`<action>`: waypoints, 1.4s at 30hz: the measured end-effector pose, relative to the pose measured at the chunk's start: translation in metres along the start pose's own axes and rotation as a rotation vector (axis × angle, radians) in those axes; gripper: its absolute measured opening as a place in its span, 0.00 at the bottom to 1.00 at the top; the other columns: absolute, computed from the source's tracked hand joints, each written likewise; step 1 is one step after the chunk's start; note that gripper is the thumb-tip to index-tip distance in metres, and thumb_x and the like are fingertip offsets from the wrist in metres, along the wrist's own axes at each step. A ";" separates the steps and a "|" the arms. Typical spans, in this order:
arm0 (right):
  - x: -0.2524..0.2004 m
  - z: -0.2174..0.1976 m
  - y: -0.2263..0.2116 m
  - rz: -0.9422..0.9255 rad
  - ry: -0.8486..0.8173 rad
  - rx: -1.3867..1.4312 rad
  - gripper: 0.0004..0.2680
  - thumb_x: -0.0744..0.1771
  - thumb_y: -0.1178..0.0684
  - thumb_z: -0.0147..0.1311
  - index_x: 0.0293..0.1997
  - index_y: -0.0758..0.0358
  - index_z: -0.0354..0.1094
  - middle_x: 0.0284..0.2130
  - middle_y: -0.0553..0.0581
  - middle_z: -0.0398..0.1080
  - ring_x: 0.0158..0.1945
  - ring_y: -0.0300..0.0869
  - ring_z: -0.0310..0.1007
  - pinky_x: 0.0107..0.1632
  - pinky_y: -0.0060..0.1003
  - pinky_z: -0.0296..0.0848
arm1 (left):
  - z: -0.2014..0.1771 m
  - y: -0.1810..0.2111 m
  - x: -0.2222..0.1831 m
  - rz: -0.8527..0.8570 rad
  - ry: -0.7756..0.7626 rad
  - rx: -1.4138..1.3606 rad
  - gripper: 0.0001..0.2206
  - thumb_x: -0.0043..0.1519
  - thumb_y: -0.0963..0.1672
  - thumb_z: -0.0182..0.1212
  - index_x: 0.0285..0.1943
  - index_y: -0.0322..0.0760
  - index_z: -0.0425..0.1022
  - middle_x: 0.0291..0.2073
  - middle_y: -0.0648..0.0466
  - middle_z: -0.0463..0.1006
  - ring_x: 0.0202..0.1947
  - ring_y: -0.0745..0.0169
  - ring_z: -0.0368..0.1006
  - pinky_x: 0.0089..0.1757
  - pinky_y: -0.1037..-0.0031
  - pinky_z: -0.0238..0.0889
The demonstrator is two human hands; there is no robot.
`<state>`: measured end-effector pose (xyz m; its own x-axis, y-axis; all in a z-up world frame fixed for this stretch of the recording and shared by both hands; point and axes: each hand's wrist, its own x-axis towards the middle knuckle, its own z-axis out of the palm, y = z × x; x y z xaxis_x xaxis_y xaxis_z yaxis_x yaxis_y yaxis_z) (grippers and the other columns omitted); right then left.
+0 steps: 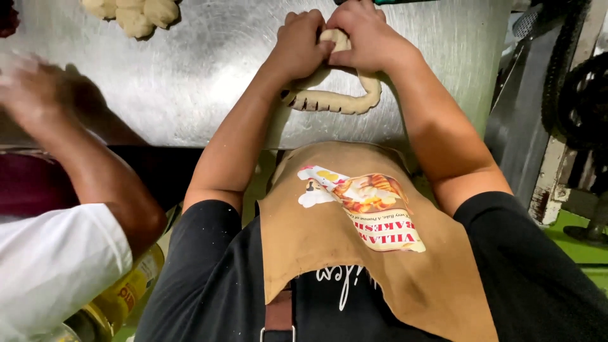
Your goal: Shaping dough into a filled ring pastry by rolling, filling, and making decorative cuts with a knife.
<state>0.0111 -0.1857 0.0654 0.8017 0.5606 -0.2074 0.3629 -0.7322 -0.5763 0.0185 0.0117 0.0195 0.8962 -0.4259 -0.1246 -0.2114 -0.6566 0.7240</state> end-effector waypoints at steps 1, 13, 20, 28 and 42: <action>-0.003 -0.006 -0.005 0.003 0.002 -0.001 0.20 0.63 0.47 0.66 0.59 0.56 0.66 0.55 0.61 0.58 0.60 0.58 0.52 0.60 0.56 0.52 | -0.011 0.010 -0.006 0.004 -0.002 -0.001 0.09 0.58 0.46 0.60 0.42 0.42 0.68 0.39 0.47 0.76 0.48 0.43 0.64 0.44 0.55 0.59; 0.001 -0.009 0.009 0.245 0.023 0.666 0.12 0.69 0.60 0.58 0.58 0.56 0.64 0.28 0.45 0.64 0.29 0.31 0.64 0.31 0.28 0.64 | -0.012 -0.001 -0.015 0.425 0.154 -0.210 0.17 0.65 0.39 0.58 0.63 0.34 0.72 0.49 0.45 0.78 0.50 0.44 0.75 0.50 0.61 0.66; 0.004 -0.013 -0.003 0.279 -0.008 0.480 0.17 0.68 0.58 0.54 0.64 0.59 0.58 0.32 0.48 0.69 0.34 0.37 0.67 0.37 0.35 0.66 | 0.009 -0.005 -0.006 0.344 0.196 0.325 0.19 0.56 0.52 0.73 0.46 0.39 0.75 0.37 0.48 0.75 0.43 0.40 0.65 0.41 0.51 0.57; 0.005 -0.002 0.012 0.255 0.074 0.962 0.17 0.70 0.61 0.54 0.66 0.62 0.55 0.31 0.54 0.70 0.33 0.42 0.77 0.37 0.38 0.81 | 0.001 0.009 -0.009 0.259 0.172 0.271 0.15 0.56 0.52 0.68 0.39 0.41 0.73 0.38 0.50 0.74 0.43 0.41 0.64 0.42 0.53 0.54; 0.001 -0.012 0.008 0.123 0.012 0.678 0.25 0.70 0.57 0.53 0.77 0.62 0.44 0.40 0.54 0.71 0.42 0.40 0.75 0.44 0.34 0.75 | 0.016 0.009 0.004 0.142 0.050 0.358 0.08 0.53 0.46 0.62 0.35 0.40 0.70 0.29 0.50 0.78 0.38 0.41 0.71 0.43 0.51 0.55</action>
<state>0.0202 -0.1956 0.0703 0.8246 0.4818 -0.2966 -0.1055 -0.3841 -0.9172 0.0145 -0.0057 0.0144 0.8643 -0.5030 0.0000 -0.4496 -0.7726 0.4483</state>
